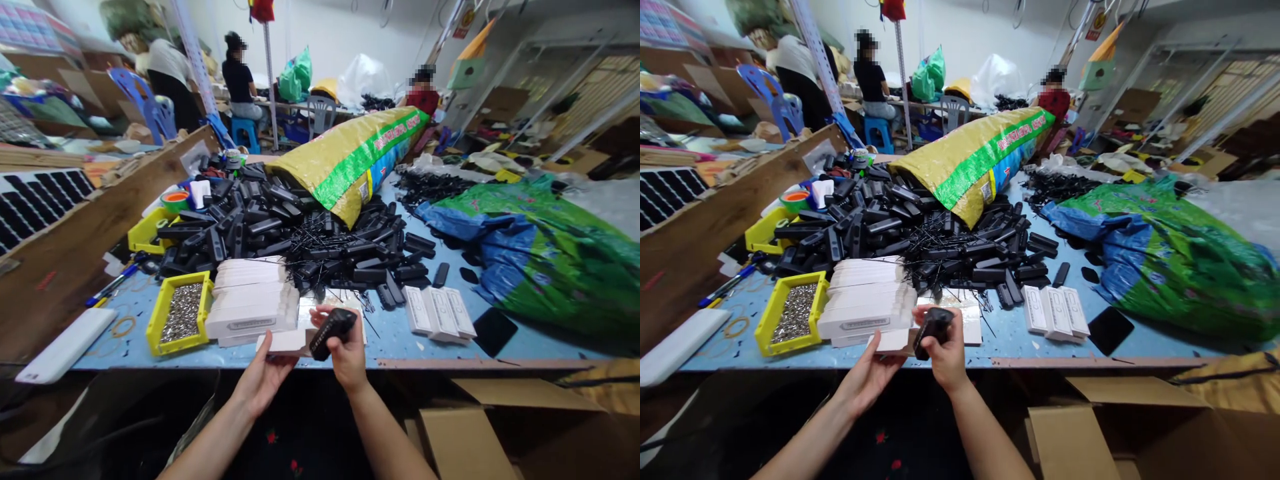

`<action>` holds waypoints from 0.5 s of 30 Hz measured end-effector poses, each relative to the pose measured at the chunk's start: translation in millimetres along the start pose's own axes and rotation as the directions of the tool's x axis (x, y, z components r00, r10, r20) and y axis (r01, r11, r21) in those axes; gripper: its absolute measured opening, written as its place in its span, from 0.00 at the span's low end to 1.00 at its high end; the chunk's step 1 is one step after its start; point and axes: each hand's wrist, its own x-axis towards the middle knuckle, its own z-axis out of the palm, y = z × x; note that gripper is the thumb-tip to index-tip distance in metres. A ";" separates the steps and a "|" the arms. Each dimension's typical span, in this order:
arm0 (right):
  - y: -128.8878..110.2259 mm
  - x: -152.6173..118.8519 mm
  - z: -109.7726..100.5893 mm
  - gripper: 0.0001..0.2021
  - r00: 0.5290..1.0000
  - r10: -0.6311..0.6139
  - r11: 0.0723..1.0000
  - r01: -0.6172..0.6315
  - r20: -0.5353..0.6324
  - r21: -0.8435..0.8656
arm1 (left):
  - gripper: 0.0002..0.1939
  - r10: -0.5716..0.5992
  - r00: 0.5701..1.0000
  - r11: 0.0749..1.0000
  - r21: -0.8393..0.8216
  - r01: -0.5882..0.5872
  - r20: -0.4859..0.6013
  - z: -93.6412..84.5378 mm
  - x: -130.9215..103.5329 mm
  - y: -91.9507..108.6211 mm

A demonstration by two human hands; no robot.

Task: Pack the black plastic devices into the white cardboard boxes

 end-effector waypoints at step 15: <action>-5.6 -25.6 -21.5 0.26 0.999 0.034 0.975 -0.028 0.024 -0.220 | 0.42 0.482 0.753 0.282 0.734 -0.618 0.448 -27.0 3.4 -7.2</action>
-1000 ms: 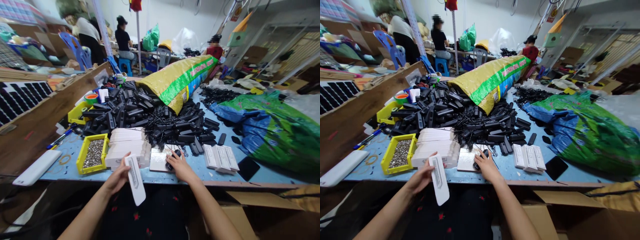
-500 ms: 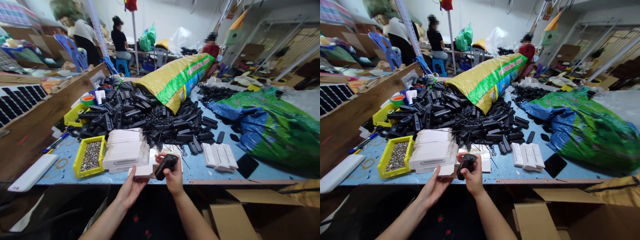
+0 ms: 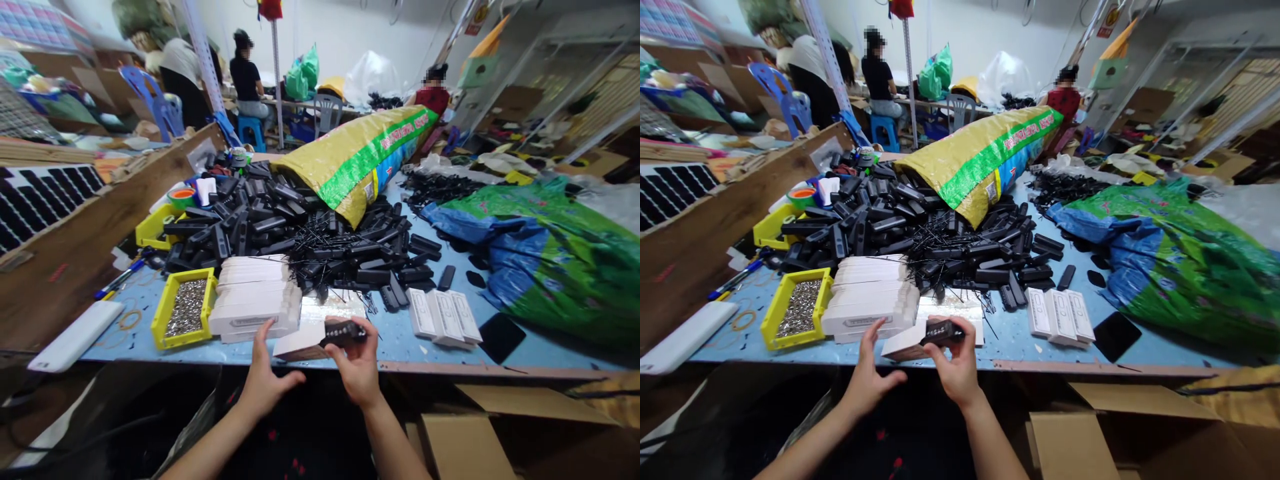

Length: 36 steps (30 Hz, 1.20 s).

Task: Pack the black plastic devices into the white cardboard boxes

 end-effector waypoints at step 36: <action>42.1 53.8 -131.2 0.12 0.895 0.446 -0.223 0.093 -0.016 -0.970 | 0.41 0.250 0.924 0.684 0.623 -0.380 0.290 -17.1 56.0 -11.3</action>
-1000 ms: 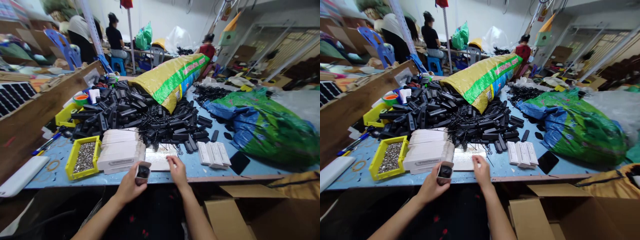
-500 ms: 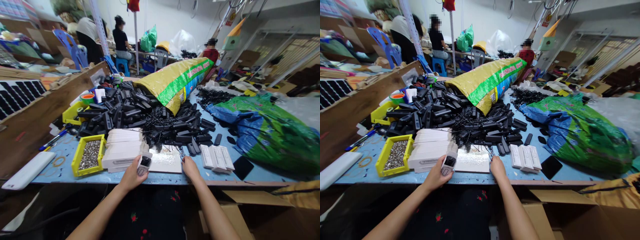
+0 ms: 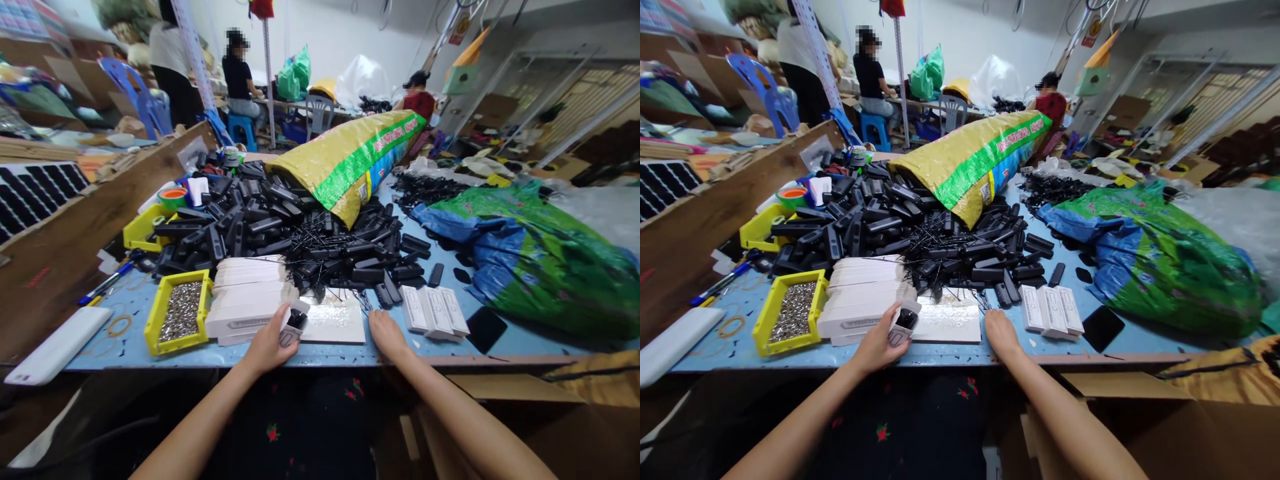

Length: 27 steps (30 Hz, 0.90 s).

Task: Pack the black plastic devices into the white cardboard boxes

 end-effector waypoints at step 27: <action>-119.9 -8.5 -54.7 0.12 0.915 0.140 0.087 0.370 -0.379 0.925 | 0.22 0.152 0.988 0.987 -0.042 -0.153 -0.024 -2.3 3.3 -2.8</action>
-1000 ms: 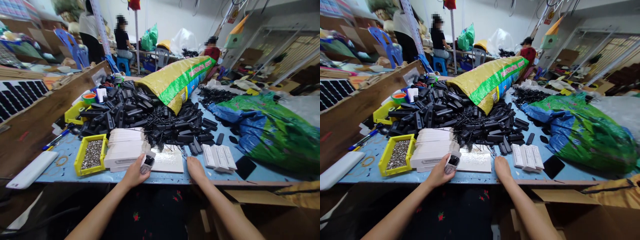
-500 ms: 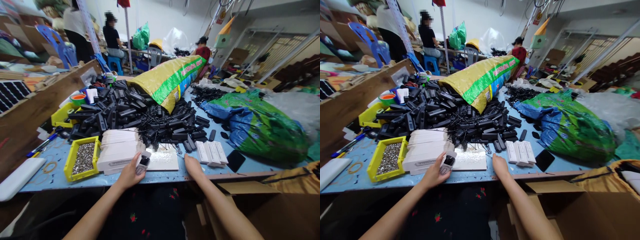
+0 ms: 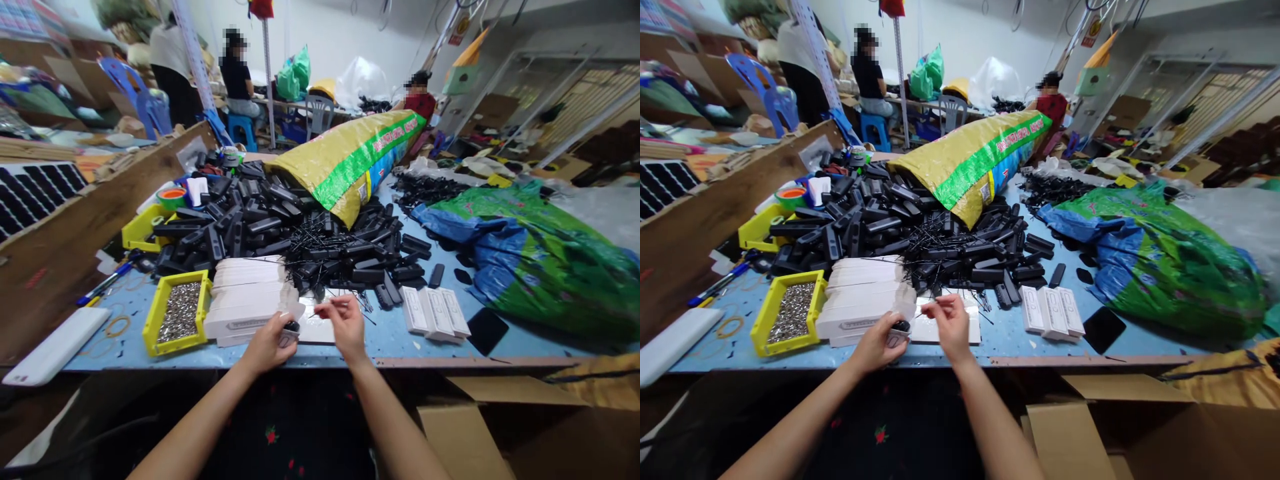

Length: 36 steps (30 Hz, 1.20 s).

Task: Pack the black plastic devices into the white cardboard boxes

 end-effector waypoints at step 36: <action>40.4 -26.2 -122.8 0.35 0.951 -0.027 0.696 -0.203 -0.307 -0.689 | 0.25 -0.392 0.822 0.919 -0.208 0.334 -0.412 -88.2 -25.9 -24.3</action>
